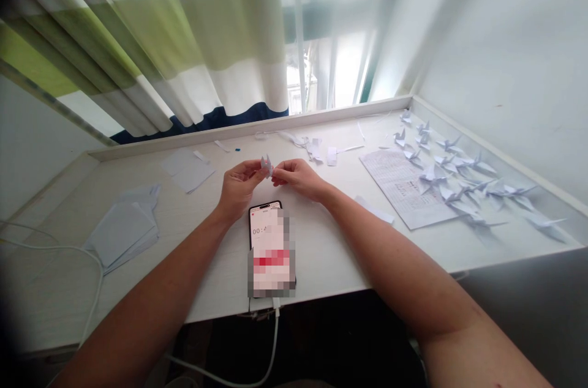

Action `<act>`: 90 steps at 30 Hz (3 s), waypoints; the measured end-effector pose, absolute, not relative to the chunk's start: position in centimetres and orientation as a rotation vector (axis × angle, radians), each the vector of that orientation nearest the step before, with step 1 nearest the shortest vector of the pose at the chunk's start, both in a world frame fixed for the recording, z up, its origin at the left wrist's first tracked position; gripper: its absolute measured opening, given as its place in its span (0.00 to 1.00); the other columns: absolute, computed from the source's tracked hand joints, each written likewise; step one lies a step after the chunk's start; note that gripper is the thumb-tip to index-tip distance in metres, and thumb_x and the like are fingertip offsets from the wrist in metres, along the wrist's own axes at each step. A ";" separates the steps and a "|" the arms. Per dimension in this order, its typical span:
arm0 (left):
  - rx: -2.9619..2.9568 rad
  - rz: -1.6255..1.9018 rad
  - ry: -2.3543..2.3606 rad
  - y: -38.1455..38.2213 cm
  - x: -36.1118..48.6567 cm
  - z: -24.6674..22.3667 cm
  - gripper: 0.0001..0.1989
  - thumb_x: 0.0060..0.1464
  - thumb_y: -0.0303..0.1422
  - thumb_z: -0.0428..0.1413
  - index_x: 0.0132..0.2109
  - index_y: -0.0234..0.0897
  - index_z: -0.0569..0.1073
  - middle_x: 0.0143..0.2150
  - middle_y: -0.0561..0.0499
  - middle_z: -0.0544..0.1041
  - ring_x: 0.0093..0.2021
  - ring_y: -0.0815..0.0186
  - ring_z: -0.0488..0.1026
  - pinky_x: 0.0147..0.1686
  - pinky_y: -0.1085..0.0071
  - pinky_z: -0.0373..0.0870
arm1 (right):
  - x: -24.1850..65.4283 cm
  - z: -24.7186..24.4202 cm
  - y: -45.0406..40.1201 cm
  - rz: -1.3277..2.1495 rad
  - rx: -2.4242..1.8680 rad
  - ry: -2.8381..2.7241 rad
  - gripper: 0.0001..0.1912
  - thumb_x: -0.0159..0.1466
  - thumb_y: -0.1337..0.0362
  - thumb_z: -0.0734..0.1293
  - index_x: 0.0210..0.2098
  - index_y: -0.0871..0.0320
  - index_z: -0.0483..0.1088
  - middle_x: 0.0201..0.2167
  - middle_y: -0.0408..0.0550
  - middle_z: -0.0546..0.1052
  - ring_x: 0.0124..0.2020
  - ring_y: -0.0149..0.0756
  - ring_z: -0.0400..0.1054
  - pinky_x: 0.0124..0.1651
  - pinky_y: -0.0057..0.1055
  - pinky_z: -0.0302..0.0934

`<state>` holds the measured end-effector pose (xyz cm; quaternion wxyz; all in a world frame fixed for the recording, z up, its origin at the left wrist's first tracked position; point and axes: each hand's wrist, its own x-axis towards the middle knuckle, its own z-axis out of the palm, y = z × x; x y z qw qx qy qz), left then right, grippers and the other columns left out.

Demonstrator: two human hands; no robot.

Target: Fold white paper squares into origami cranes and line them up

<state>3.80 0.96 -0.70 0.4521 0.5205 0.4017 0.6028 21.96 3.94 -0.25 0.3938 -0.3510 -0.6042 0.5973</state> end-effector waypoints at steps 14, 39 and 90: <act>1.009 1.481 1.044 1.1 4.1 -1.1 0.18 0.42 0.44 0.76 0.37 0.39 0.83 0.38 0.50 0.85 0.40 0.65 0.78 0.45 0.66 0.72 | 20.6 -0.7 3.1 1.238 -0.767 -1.489 0.20 0.57 0.47 0.80 0.37 0.56 0.80 0.35 0.47 0.83 0.37 0.38 0.76 0.47 0.38 0.71; 1.456 1.422 1.162 1.6 3.2 -1.6 0.18 0.57 0.49 0.66 0.37 0.37 0.81 0.36 0.49 0.82 0.36 0.64 0.75 0.39 0.68 0.71 | 20.8 -0.6 3.2 1.289 -0.766 -1.503 0.22 0.59 0.45 0.79 0.34 0.59 0.77 0.31 0.46 0.79 0.33 0.34 0.71 0.41 0.34 0.66; 1.765 1.669 1.193 1.0 2.0 -0.4 0.07 0.57 0.41 0.68 0.36 0.44 0.85 0.39 0.50 0.86 0.42 0.61 0.81 0.42 0.64 0.74 | 21.2 0.6 2.5 1.522 -0.682 -1.471 0.22 0.59 0.45 0.80 0.31 0.57 0.74 0.27 0.41 0.74 0.31 0.32 0.71 0.41 0.34 0.67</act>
